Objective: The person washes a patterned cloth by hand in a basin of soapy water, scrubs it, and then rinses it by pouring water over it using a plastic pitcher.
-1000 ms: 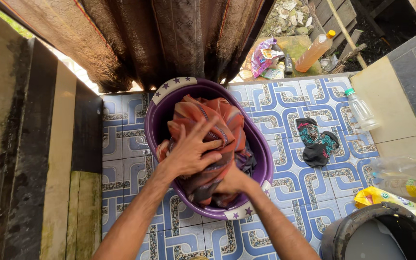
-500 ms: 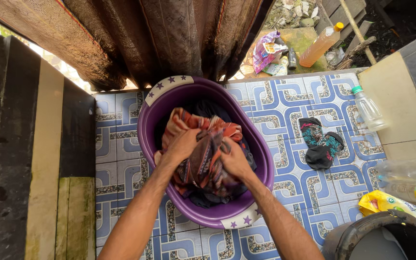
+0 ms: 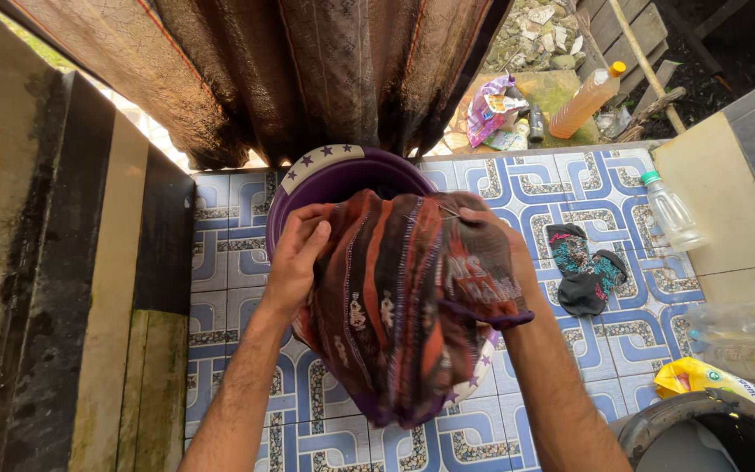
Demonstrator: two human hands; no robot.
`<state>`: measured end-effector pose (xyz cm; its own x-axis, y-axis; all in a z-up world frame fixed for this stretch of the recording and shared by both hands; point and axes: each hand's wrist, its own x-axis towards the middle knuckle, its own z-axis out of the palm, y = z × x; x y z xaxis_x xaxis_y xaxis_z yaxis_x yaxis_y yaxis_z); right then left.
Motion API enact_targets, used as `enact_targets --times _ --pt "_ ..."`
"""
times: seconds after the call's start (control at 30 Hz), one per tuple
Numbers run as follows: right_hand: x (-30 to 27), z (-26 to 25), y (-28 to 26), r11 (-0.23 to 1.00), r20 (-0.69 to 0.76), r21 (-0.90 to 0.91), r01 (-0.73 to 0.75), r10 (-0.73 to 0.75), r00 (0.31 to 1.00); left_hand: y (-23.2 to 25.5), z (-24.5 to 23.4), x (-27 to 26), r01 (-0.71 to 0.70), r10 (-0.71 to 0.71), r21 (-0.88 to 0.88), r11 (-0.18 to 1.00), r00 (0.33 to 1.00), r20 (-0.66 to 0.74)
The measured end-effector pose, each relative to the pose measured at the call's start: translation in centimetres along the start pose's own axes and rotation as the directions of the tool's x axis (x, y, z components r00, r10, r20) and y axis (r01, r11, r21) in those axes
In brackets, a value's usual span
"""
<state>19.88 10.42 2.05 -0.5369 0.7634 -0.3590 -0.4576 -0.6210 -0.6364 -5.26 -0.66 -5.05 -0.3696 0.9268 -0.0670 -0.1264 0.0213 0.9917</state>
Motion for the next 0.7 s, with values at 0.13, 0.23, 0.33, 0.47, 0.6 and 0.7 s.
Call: enact_targets --times 0.13,0.23,0.33,0.47,0.6,0.7 --pt "2.7 -1.4 1.2 0.708 -0.169 -0.69 -0.153 0.047 0.984 -0.4 1.0 -0.3 -0.258 0.383 0.647 0.718 0.922 -0.058" --pt "3.6 -5.6 3.2 -0.42 0.537 -0.834 0.357 -0.472 0.699 -0.1 2.0 -1.0 -0.366 0.446 0.648 0.668 0.894 0.045" --pt "2.7 -7.2 5.2 0.018 0.003 -1.0 0.007 -0.193 0.981 2.1 4.0 -2.6 -0.427 0.211 0.771 0.473 0.904 0.371" --pt "-0.7 -7.2 8.1 -0.036 0.42 -0.901 0.432 0.173 0.891 3.4 5.6 -3.2 -0.165 -0.569 0.982 0.095 0.8 0.19" --pt "-2.7 -7.2 14.9 -0.587 0.404 -0.737 0.335 0.014 0.915 -5.1 3.6 -2.3 -0.249 -0.339 0.944 0.215 0.888 0.312" --pt "-2.3 -7.5 16.8 -0.637 0.495 -0.709 0.301 -0.147 0.856 -10.5 2.1 -2.5 -0.379 -0.18 0.9 0.216 0.89 0.418"
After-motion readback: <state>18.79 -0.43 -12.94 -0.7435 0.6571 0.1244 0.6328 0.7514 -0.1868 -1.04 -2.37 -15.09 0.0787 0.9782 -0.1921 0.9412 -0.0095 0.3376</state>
